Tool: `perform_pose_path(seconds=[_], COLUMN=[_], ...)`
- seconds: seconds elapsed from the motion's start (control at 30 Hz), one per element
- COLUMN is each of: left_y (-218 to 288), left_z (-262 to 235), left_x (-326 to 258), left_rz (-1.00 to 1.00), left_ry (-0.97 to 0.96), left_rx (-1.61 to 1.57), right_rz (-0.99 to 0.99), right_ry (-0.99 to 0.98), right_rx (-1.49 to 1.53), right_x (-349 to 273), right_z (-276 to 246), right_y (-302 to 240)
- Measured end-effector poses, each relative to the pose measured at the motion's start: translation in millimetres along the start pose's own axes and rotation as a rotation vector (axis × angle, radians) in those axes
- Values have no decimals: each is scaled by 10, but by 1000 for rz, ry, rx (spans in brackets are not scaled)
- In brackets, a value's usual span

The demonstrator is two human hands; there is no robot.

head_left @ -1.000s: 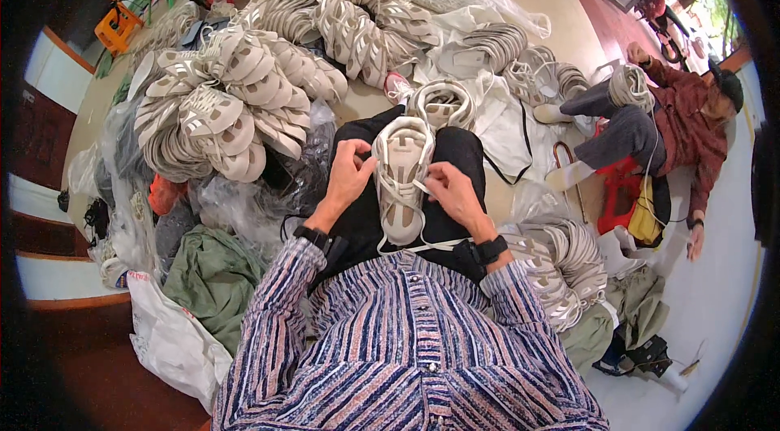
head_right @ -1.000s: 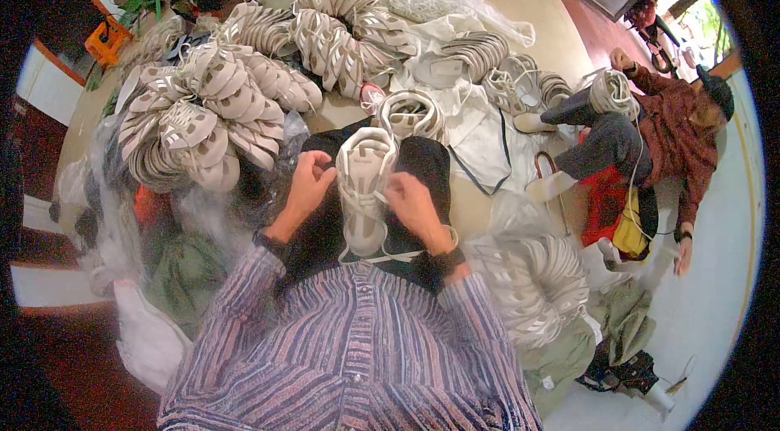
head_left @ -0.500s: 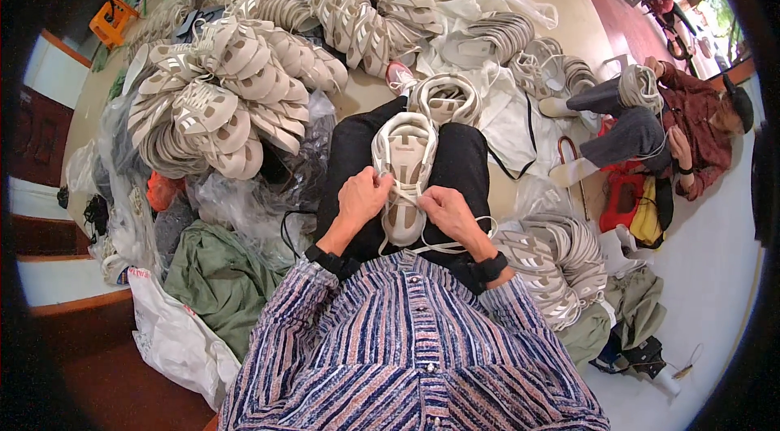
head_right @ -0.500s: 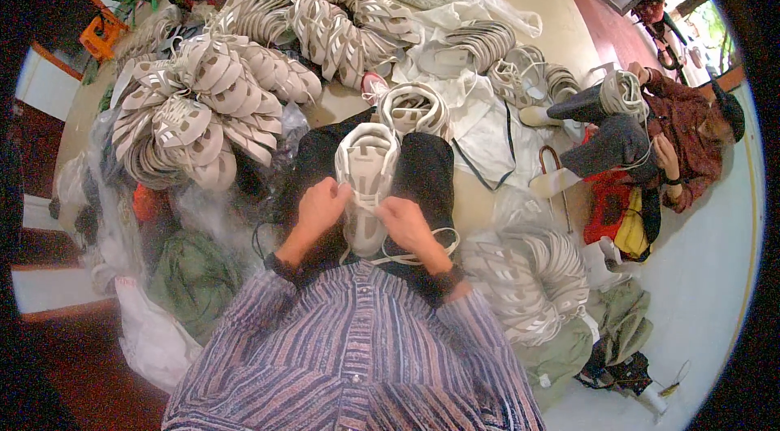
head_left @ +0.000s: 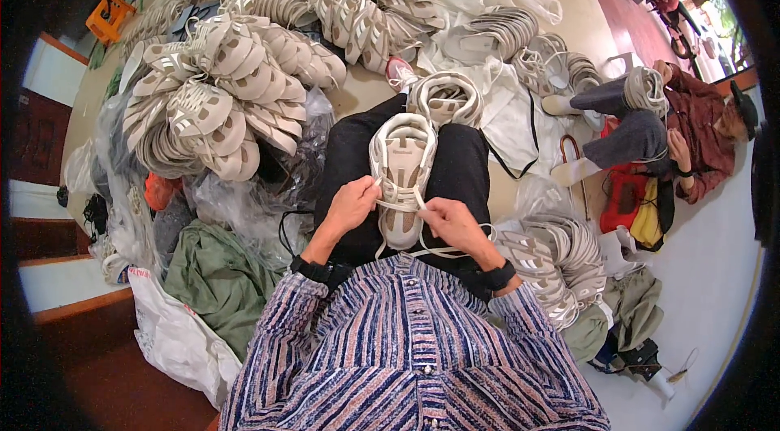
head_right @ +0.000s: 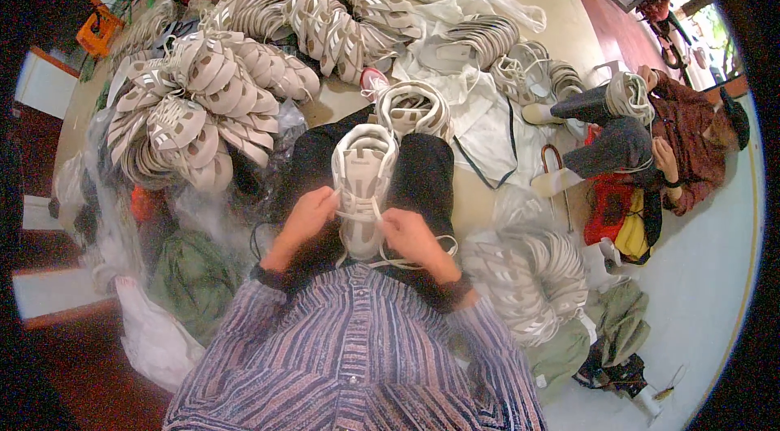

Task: Lacing a pair of white athletic shoes in a shoe manufacturing facility.

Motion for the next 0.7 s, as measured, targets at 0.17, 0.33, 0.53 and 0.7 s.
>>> perform_pose_path(seconds=[0.17,0.33,0.53,0.7], left_y=[-132,30,403,475], left_z=[-216,-520,-610,-652], left_x=[-119,-390,-664,-838], left_rz=[48,34,108,220], left_ry=[-116,-175,-321,-384], left_rx=[-598,-891,-487,-292], right_rz=[199,-453,-329,-167], right_ry=[213,703,231,128], right_rx=[226,-818,-467,-769], right_x=[-83,-18,331,559], right_z=[-460,-533,140,395], right_y=[-325,-447,-274,-194])
Point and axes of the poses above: each hand's wrist, its own x-axis towards the middle knuckle, its own z-axis out of the palm, y = z × x, the point moved 1 cm from there along x, towards the middle knuckle, and after that the axes turned 5 degrees about -z, right-handed, at the moved point
